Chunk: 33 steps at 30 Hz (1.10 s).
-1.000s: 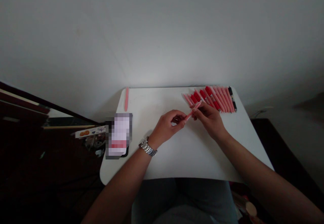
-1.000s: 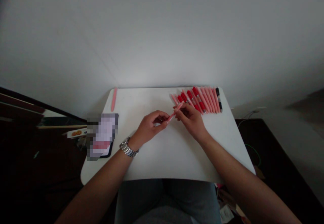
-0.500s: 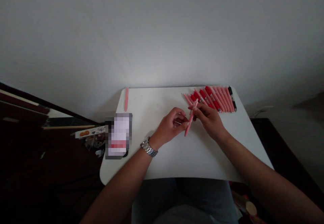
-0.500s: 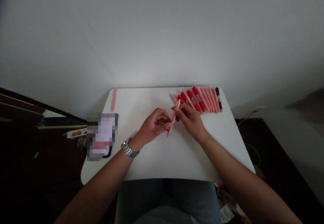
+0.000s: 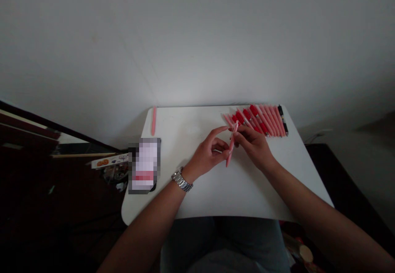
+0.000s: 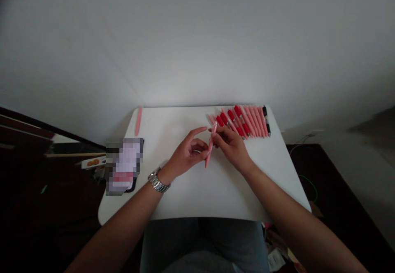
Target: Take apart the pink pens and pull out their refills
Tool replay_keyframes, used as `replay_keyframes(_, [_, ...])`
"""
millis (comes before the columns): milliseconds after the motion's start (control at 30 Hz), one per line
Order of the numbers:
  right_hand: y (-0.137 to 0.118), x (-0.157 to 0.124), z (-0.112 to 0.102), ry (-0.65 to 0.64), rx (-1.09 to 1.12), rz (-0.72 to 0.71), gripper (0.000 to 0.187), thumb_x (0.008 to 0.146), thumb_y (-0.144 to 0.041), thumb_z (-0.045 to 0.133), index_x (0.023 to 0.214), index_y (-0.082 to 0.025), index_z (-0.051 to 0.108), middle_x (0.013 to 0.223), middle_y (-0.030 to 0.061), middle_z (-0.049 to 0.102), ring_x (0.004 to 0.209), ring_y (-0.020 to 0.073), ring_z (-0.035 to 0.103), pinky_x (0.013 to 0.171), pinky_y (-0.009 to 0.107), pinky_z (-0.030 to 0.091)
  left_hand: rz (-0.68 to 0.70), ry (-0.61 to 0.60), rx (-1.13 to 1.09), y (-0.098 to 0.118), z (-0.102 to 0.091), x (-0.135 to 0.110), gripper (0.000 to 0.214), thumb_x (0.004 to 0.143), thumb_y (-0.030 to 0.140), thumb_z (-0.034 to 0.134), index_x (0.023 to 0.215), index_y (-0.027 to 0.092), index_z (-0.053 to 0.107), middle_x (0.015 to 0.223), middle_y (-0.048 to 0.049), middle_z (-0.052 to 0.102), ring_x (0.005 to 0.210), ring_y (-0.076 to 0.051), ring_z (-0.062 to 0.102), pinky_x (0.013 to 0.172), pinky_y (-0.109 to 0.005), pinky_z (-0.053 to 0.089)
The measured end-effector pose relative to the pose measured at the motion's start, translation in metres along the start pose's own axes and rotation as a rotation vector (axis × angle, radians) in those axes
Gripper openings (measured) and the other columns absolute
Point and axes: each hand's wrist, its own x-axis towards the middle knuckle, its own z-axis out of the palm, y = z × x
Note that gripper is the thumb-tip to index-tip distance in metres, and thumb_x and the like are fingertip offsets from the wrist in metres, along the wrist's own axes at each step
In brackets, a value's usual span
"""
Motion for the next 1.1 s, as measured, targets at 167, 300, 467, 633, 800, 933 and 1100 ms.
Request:
replay_keyframes(167, [0.001,0.001,0.0,0.003,-0.007,-0.01,0.033,0.088,-0.052,0.071,0.099,-0.021,0.069,0.077,-0.0005,0.064,0.065,0.0128,0.059,0.062,0.028,0.054,0.009,-0.005,0.041,-0.001,-0.001,0.001,0.078,0.088,0.024,0.074,0.155,0.031,0.034,0.096,-0.0043,0.07,0.088,-0.016,0.07,0.076,-0.028,0.059])
replay_keyframes(300, [0.002,0.0,0.0,0.016,0.001,-0.007,0.033,0.087,-0.051,0.073,0.1,-0.021,0.069,0.079,-0.0004,0.065,0.067,0.0133,0.062,0.061,0.027,0.055,0.008,-0.007,0.046,0.001,-0.001,0.001,0.079,0.088,0.023,0.074,0.156,0.031,0.034,0.095,-0.0043,0.07,0.086,-0.016,0.07,0.075,-0.028,0.06])
replay_keyframes(467, [0.002,0.0,0.001,0.021,0.019,-0.004,0.036,0.086,-0.046,0.075,0.109,-0.022,0.067,0.085,0.0008,0.068,0.072,0.0138,0.065,0.063,0.027,0.057,0.007,-0.012,0.039,0.001,0.0,0.001,0.08,0.087,0.021,0.074,0.155,0.031,0.035,0.096,-0.0041,0.069,0.086,-0.015,0.07,0.075,-0.027,0.06])
replay_keyframes(633, [0.002,0.001,0.0,0.016,0.017,-0.042,0.046,0.086,-0.044,0.076,0.126,-0.025,0.062,0.089,0.0004,0.067,0.072,0.0131,0.064,0.064,0.028,0.057,-0.003,-0.023,0.025,0.0,-0.001,0.0,0.08,0.087,0.019,0.073,0.155,0.032,0.035,0.098,-0.0044,0.069,0.086,-0.015,0.07,0.075,-0.026,0.06])
replay_keyframes(800, [0.003,0.001,0.0,0.011,0.01,-0.055,0.049,0.087,-0.042,0.075,0.131,-0.027,0.06,0.091,0.0007,0.066,0.073,0.0137,0.063,0.064,0.028,0.057,-0.028,-0.054,0.032,-0.001,-0.001,-0.001,0.08,0.087,0.021,0.074,0.156,0.032,0.034,0.099,-0.0041,0.068,0.086,-0.015,0.07,0.077,-0.029,0.061])
replay_keyframes(933, [0.006,0.001,0.0,0.0,0.017,-0.064,0.046,0.087,-0.04,0.075,0.13,-0.027,0.061,0.091,0.0009,0.066,0.074,0.0139,0.063,0.065,0.028,0.056,-0.044,-0.069,0.0,-0.003,-0.001,-0.001,0.081,0.087,0.022,0.074,0.156,0.031,0.032,0.099,-0.0042,0.067,0.085,-0.015,0.07,0.077,-0.029,0.061])
replay_keyframes(1100, [0.01,0.002,-0.002,-0.026,0.005,-0.056,0.047,0.088,-0.037,0.075,0.131,-0.027,0.061,0.09,0.0005,0.065,0.075,0.0136,0.062,0.065,0.028,0.054,-0.071,-0.077,-0.032,-0.001,-0.001,-0.001,0.08,0.088,0.023,0.073,0.156,0.031,0.032,0.101,-0.005,0.066,0.086,-0.015,0.069,0.077,-0.029,0.062])
